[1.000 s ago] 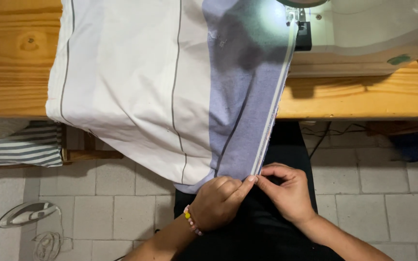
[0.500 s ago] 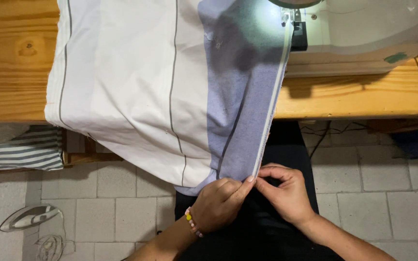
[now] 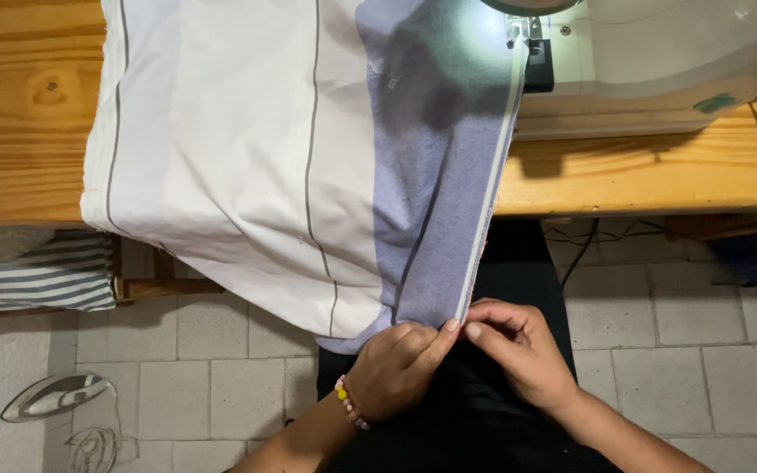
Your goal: Sewing a seam on a piece of fabric using a sewing machine
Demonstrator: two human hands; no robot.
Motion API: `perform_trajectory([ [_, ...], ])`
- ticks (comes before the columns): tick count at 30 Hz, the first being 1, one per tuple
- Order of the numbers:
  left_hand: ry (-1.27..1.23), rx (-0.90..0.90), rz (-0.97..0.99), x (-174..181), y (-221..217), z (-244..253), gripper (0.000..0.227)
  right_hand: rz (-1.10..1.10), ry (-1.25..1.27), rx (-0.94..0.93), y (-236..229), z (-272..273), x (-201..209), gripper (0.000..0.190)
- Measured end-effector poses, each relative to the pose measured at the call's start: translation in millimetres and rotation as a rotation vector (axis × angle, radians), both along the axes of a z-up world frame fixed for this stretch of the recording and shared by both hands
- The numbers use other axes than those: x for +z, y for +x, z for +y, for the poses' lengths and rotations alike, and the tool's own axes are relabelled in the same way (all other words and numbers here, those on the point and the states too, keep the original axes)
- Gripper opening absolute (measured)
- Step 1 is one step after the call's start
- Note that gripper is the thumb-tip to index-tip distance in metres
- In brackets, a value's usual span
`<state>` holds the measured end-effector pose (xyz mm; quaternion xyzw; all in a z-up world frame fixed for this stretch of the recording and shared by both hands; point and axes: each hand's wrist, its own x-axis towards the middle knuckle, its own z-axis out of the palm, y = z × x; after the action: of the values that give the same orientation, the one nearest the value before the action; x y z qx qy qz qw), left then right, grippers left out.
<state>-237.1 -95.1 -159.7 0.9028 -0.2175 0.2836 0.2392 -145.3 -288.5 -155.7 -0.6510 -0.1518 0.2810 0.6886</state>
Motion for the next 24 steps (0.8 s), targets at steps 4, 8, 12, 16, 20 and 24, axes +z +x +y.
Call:
perform_trajectory([
  [4, 0.015, -0.028, 0.023, 4.1, 2.2, 1.7, 0.032, 0.003, -0.086, -0.077, 4.3, 9.6, 10.9, 0.013],
  [8, -0.016, -0.043, 0.057, 2.1, 9.4, 5.9, 0.030, -0.026, -0.092, -0.067, 5.5, 9.5, 8.7, 0.017],
  [12, -0.122, -0.124, 0.004, 35.7, 47.0, 28.4, 0.022, -0.212, -0.177, -0.104, 3.1, 9.8, 17.4, 0.015],
  [16, 0.035, -0.025, -0.095, 114.7, 116.9, 45.2, 0.052, -0.373, -0.149, -0.048, 4.8, 4.5, 33.3, 0.019],
  [20, 0.159, -0.097, -0.073, 146.6, 179.2, 57.8, 0.067, -0.310, 0.004, 0.123, 3.7, -16.9, 27.2, 0.026],
  [24, 0.292, -0.071, 0.006, 141.9, 200.6, 66.2, 0.068, 0.103, 0.258, 0.139, 4.3, -40.6, -10.6, 0.029],
])
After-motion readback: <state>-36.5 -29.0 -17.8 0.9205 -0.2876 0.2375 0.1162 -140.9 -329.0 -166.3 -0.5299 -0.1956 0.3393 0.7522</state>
